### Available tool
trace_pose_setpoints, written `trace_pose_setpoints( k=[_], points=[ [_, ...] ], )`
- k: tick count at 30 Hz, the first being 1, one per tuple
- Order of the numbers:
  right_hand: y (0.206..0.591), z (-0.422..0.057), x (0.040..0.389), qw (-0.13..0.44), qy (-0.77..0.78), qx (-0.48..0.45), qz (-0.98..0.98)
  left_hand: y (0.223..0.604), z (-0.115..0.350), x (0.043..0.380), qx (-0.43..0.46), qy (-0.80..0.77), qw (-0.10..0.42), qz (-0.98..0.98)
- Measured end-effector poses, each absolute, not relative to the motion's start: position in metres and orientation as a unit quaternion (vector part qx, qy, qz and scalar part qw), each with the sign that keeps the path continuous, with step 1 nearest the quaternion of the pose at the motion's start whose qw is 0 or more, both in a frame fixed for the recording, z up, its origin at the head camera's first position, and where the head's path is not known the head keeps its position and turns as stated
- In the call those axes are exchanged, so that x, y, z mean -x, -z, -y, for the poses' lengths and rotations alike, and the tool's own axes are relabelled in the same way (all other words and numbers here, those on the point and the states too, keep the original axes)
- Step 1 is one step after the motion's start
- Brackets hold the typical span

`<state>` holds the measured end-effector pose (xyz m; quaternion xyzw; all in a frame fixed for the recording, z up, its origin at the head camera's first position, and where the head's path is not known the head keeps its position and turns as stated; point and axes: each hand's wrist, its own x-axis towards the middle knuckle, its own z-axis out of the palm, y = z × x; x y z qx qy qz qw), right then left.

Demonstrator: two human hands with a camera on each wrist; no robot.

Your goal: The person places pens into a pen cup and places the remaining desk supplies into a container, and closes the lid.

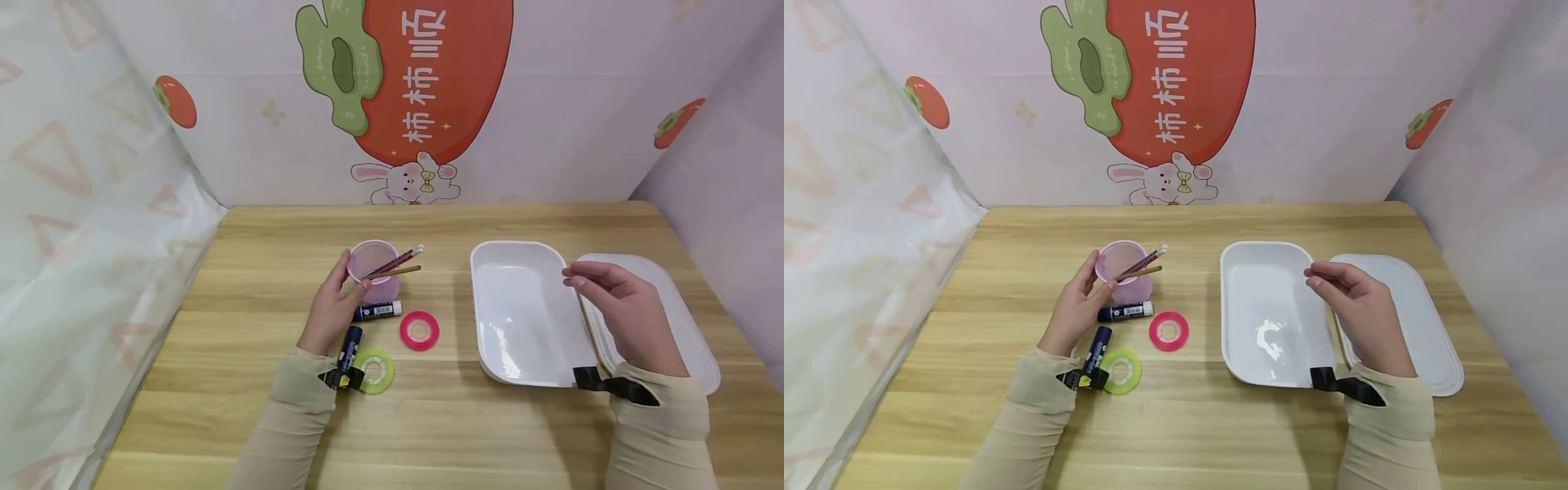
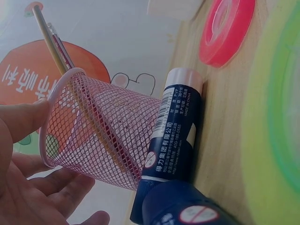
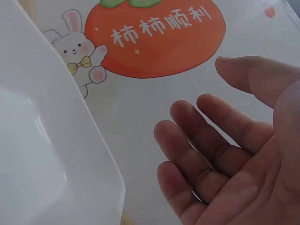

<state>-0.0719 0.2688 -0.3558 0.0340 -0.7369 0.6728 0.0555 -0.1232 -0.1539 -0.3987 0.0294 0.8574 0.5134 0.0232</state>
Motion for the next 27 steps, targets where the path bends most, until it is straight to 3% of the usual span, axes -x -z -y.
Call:
trace_pose_setpoints(
  k=[8, 15, 27],
  points=[
    [0.358, -0.273, 0.074, 0.078, -0.540, -0.005, 0.838, 0.398, 0.153, 0.123, -0.032, -0.518, 0.021, -0.854],
    [0.368, -0.284, 0.071, 0.099, -0.535, 0.025, 0.839, 0.396, 0.152, 0.122, -0.029, -0.519, 0.024, -0.854],
    [0.406, -0.295, 0.076, 0.075, -0.533, 0.047, 0.842, 0.397, 0.149, 0.122, -0.015, -0.516, 0.024, -0.856]
  ],
)
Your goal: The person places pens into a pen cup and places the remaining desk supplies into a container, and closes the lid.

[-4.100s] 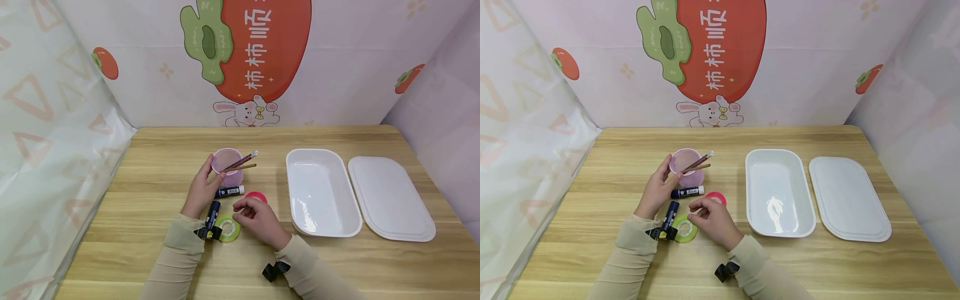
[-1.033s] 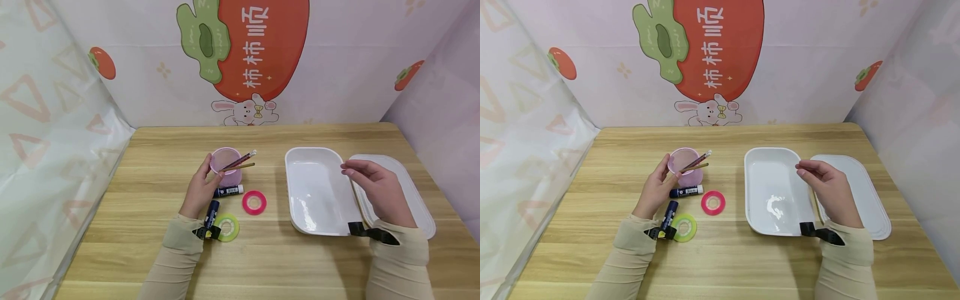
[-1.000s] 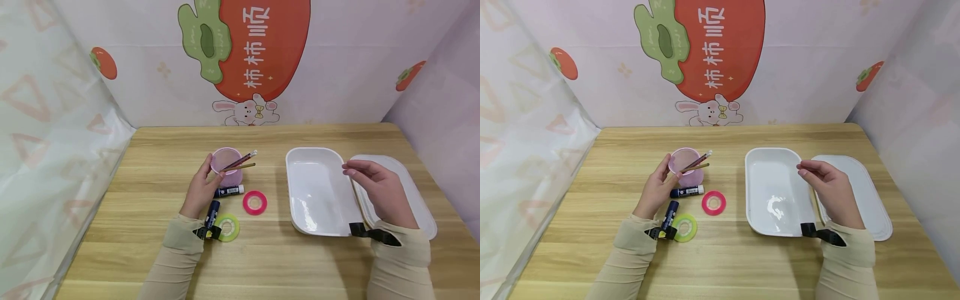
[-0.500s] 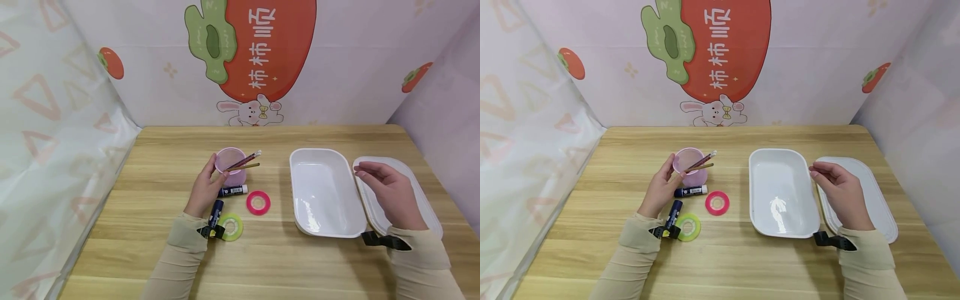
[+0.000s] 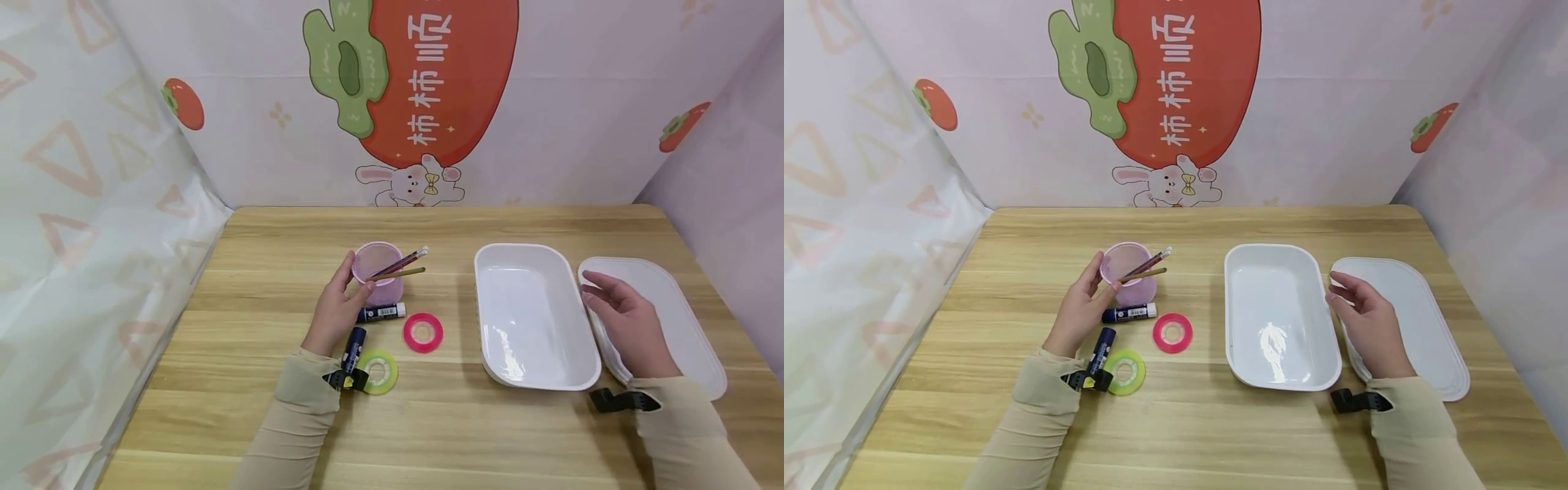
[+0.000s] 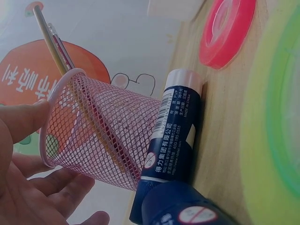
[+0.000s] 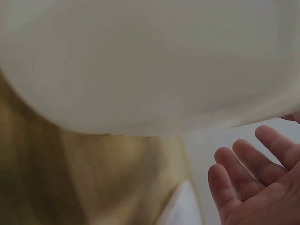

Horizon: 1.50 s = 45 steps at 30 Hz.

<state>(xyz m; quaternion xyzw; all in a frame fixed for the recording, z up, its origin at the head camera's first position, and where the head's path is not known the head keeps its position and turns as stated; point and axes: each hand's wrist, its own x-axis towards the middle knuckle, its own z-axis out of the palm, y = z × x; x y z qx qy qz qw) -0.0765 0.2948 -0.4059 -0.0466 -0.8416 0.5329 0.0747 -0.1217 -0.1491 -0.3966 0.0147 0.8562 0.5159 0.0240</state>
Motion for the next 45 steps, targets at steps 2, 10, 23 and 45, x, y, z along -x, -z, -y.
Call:
trace_pose_setpoints(
  k=[2, 10, 23, 45],
  points=[
    [0.411, -0.295, 0.077, 0.056, -0.530, 0.058, 0.844, 0.397, 0.148, 0.122, -0.015, -0.517, 0.025, -0.855],
    [0.423, -0.293, 0.075, -0.003, -0.522, 0.077, 0.849, 0.398, 0.146, 0.123, -0.018, -0.517, 0.024, -0.855],
    [0.428, -0.286, 0.073, -0.007, -0.605, 0.111, 0.788, 0.398, 0.148, 0.123, -0.021, -0.524, 0.022, -0.851],
    [0.436, -0.281, 0.070, -0.003, -0.687, 0.099, 0.720, 0.396, 0.151, 0.122, -0.024, -0.526, 0.033, -0.850]
  ],
)
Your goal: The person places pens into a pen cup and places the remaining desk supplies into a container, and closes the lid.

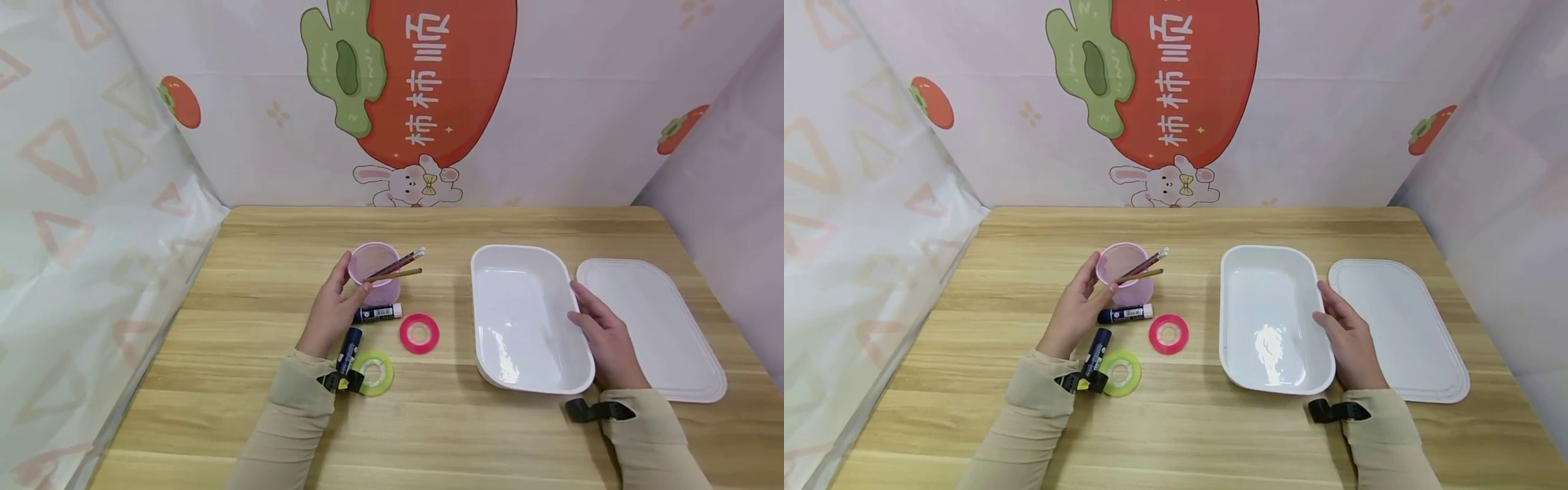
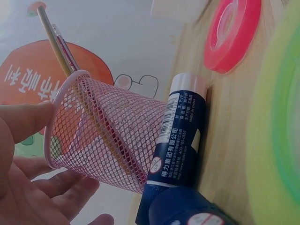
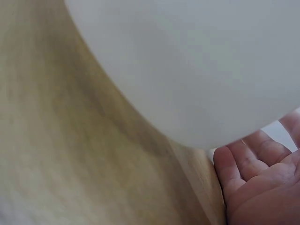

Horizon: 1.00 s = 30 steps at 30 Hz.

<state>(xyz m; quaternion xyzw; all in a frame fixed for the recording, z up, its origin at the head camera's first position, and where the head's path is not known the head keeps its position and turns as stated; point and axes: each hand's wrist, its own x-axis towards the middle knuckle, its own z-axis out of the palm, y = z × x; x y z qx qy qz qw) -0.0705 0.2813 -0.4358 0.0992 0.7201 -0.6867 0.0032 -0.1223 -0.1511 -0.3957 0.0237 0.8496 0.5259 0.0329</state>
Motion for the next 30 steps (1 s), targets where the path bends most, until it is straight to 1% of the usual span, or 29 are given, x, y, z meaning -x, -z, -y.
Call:
trace_pose_setpoints(
  k=[6, 13, 24, 30],
  points=[
    [0.438, -0.282, 0.071, 0.003, 0.681, -0.095, -0.726, 0.395, 0.154, 0.120, -0.021, -0.540, 0.027, -0.841],
    [0.438, -0.283, 0.070, 0.003, 0.681, -0.098, -0.726, 0.395, 0.164, 0.116, -0.030, -0.526, 0.035, -0.849],
    [0.435, -0.281, 0.070, 0.012, 0.661, -0.106, -0.743, 0.401, 0.184, 0.106, -0.030, -0.510, 0.064, -0.857],
    [0.434, -0.282, 0.071, 0.022, 0.639, -0.109, -0.761, 0.405, 0.196, 0.102, -0.027, -0.499, 0.098, -0.860]
  ],
)
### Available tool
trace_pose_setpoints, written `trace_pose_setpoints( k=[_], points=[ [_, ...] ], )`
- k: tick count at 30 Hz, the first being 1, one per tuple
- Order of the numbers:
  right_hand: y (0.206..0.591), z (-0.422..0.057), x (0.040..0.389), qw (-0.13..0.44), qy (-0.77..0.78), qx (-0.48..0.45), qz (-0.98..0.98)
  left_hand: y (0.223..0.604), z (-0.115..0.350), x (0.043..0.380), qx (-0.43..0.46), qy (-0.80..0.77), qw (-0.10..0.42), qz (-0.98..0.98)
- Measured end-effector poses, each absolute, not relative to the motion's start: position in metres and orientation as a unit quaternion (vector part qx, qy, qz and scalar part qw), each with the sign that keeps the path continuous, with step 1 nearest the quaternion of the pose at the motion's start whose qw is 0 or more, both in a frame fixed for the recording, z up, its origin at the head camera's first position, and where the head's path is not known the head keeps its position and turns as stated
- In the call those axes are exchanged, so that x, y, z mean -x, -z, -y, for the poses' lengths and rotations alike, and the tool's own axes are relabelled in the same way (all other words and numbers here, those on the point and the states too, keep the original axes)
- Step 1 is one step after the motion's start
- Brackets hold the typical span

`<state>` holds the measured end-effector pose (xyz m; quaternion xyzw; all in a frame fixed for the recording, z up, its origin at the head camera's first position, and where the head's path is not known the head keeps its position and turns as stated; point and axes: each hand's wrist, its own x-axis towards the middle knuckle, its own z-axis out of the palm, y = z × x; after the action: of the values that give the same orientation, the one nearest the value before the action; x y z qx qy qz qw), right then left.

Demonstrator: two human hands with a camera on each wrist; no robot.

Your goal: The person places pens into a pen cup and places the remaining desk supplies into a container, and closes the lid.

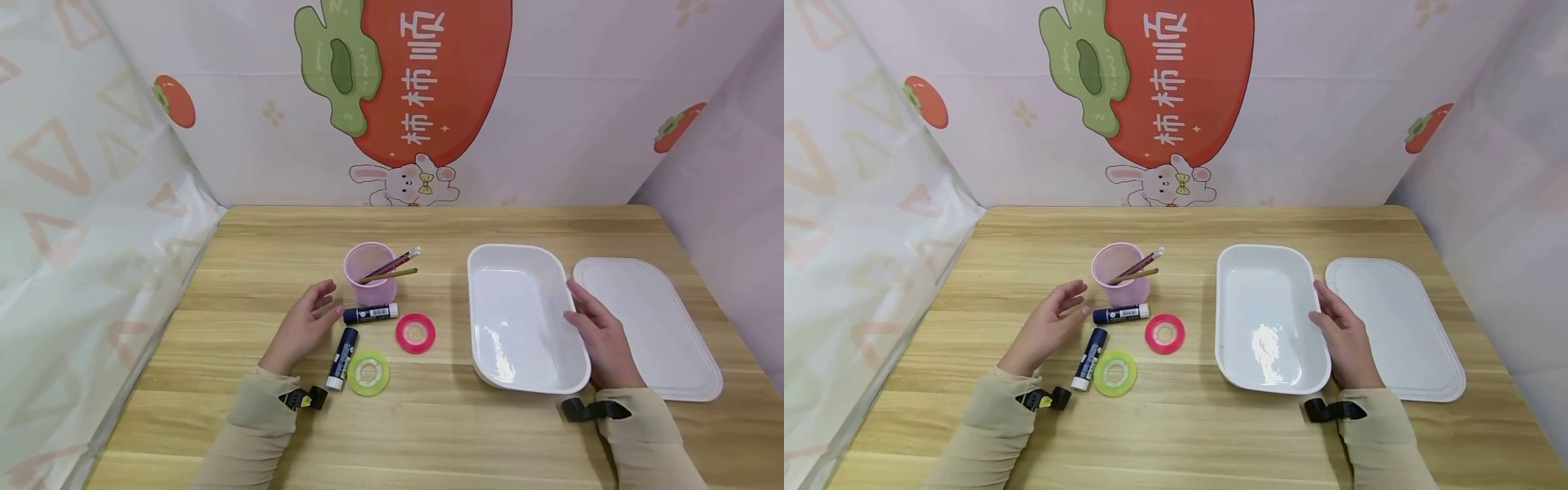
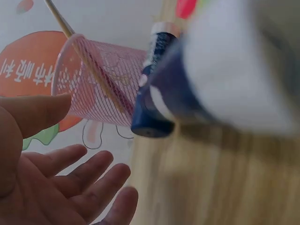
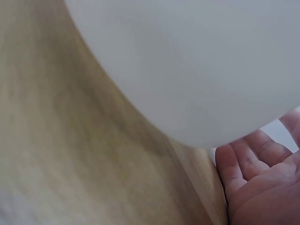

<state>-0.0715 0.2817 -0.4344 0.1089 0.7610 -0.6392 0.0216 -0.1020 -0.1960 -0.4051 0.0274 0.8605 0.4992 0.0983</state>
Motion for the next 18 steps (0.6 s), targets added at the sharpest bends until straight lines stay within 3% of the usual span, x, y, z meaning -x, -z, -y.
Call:
trace_pose_setpoints(
  k=[8, 18],
  points=[
    [0.434, -0.281, 0.070, 0.025, 0.652, -0.104, -0.751, 0.413, 0.204, 0.103, -0.031, -0.482, 0.150, -0.863],
    [0.434, -0.281, 0.071, 0.024, 0.646, -0.104, -0.756, 0.423, 0.203, 0.112, -0.066, -0.463, 0.146, -0.872]
  ],
)
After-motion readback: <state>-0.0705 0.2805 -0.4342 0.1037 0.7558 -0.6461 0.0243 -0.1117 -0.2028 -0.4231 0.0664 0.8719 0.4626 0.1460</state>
